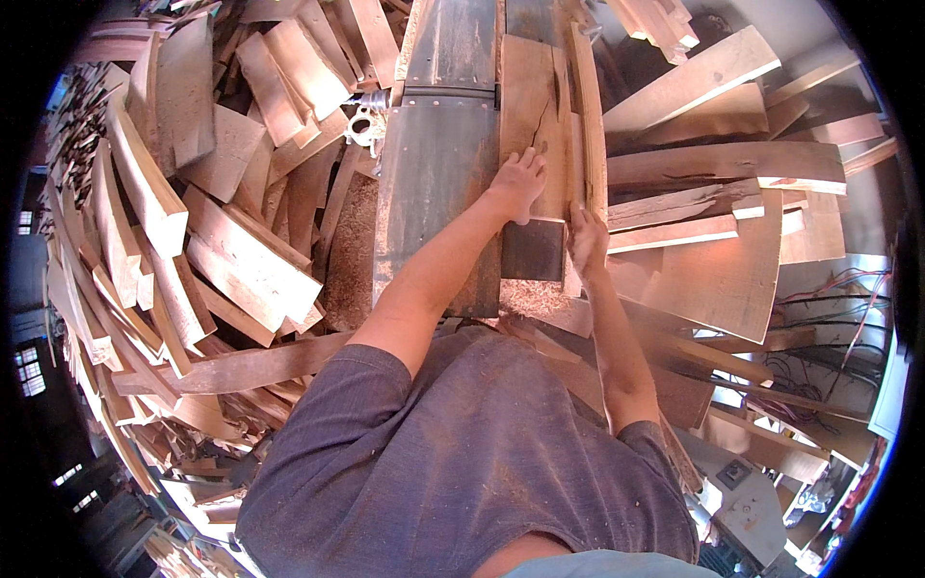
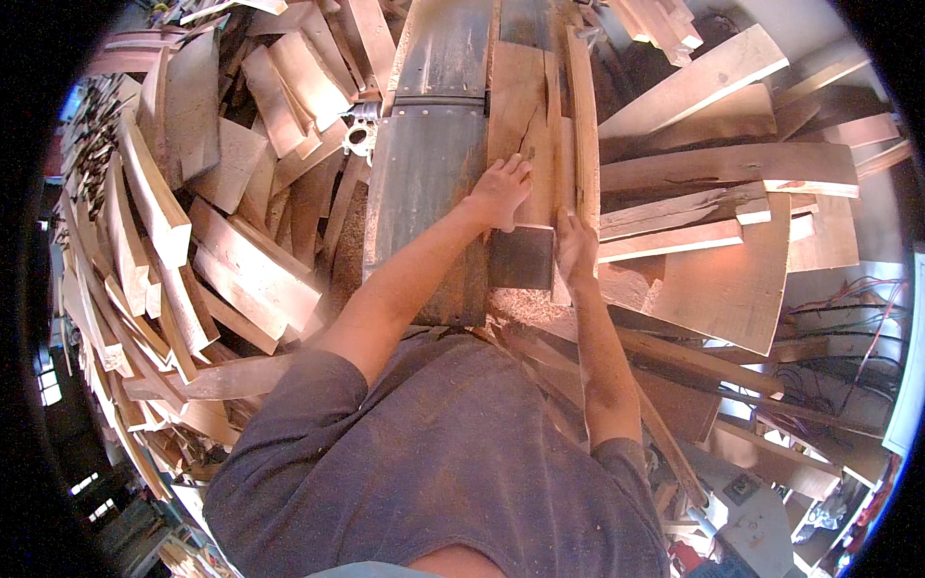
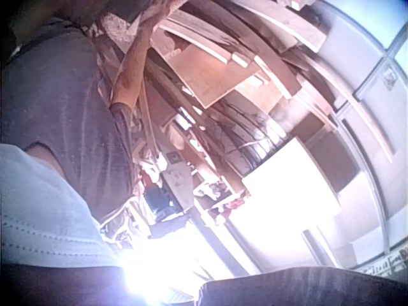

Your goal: The person feeds wood planks through a table saw, moves pieces of wood in a workshop, and uses a measuring tape on a plank.

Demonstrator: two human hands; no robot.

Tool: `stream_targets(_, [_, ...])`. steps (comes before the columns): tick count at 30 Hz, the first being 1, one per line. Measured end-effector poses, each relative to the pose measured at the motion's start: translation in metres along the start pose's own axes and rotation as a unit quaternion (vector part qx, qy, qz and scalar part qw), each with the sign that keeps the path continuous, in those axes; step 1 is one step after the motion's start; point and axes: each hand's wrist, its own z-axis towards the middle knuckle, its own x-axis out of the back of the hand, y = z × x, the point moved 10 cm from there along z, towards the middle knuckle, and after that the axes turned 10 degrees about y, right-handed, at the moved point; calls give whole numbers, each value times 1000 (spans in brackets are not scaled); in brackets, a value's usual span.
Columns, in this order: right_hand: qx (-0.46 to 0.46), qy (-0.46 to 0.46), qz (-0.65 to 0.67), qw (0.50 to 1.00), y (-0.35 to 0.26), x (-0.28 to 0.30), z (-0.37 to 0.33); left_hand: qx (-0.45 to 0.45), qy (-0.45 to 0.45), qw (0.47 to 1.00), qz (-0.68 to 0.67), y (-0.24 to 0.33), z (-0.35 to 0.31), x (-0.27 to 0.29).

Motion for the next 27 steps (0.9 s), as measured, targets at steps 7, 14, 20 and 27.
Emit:
stream_targets(7, [-2,2,-8,1000,1,-2,10,4,1,1000,2,-7,7,-3])
stream_targets(14, [2,9,-3,1000,7,-8,15,4,-5,1000,-7,-12,13,-3])
stream_targets(20, [-19,-29,-18,999,12,-17,20,4,-3,1000,-1,-19,17,-5])
stream_targets(27, [-24,-37,-17,999,16,-24,26,6,-25,1000,-7,-25,23,-6])
